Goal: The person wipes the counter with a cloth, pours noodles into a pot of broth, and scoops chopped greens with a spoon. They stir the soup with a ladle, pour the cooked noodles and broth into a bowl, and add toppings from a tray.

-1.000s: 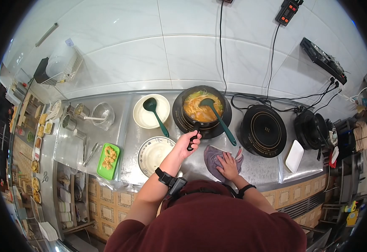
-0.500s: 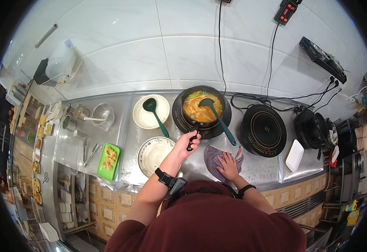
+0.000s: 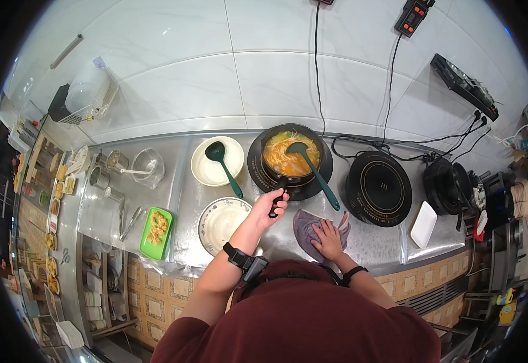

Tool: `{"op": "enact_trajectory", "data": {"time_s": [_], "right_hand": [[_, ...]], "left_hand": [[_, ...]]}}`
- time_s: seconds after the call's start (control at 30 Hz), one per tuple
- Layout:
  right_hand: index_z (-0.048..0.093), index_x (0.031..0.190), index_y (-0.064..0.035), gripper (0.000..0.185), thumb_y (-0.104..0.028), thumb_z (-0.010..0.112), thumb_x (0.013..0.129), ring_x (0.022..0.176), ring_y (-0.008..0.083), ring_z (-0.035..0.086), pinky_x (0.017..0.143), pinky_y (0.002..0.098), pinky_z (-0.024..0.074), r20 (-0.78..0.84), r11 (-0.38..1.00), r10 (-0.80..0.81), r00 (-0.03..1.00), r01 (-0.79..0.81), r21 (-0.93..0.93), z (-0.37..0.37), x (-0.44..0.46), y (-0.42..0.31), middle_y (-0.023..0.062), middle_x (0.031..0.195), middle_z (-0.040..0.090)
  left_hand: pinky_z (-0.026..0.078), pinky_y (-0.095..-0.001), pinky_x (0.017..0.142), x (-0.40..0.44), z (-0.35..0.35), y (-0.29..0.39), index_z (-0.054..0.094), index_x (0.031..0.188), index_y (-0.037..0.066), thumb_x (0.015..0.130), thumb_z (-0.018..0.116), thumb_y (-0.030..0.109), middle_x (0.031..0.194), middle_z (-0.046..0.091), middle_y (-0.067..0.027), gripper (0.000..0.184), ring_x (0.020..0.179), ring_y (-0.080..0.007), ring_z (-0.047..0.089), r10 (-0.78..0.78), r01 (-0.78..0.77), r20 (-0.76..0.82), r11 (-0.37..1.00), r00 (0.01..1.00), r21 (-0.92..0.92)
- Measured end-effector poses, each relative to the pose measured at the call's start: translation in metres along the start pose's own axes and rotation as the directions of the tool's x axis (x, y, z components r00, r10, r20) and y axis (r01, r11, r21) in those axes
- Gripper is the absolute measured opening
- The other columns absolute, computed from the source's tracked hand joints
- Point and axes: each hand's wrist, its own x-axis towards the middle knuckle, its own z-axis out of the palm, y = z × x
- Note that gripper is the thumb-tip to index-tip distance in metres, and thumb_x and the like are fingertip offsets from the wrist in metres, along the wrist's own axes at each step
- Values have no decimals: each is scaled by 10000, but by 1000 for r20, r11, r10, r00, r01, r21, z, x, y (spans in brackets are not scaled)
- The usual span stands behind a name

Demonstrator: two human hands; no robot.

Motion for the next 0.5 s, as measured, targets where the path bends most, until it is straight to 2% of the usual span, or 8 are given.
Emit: {"op": "enact_trajectory", "data": {"time_s": [0.03, 0.5], "right_hand": [[406, 1307, -207, 577, -400, 562, 786, 1310, 309, 215, 1044, 466, 179, 0, 1000, 0, 1000, 0, 1, -1, 0, 0, 135, 1387, 301], [420, 1292, -192, 568, -401, 561, 783, 1311, 309, 213, 1043, 467, 178, -1, 1000, 6, 1000, -6, 22, -1, 0, 0, 135, 1389, 298]], "left_hand": [[303, -171, 366, 1, -1, 0, 459, 979, 55, 889, 486, 145, 776, 515, -4, 131, 536, -59, 411, -5, 5, 5, 1000, 1000, -6], [298, -172, 364, 0, 0, 0, 465, 975, 55, 893, 480, 150, 780, 512, -5, 126, 534, -59, 409, 8, -8, -14, 1000, 1000, 8]]}}
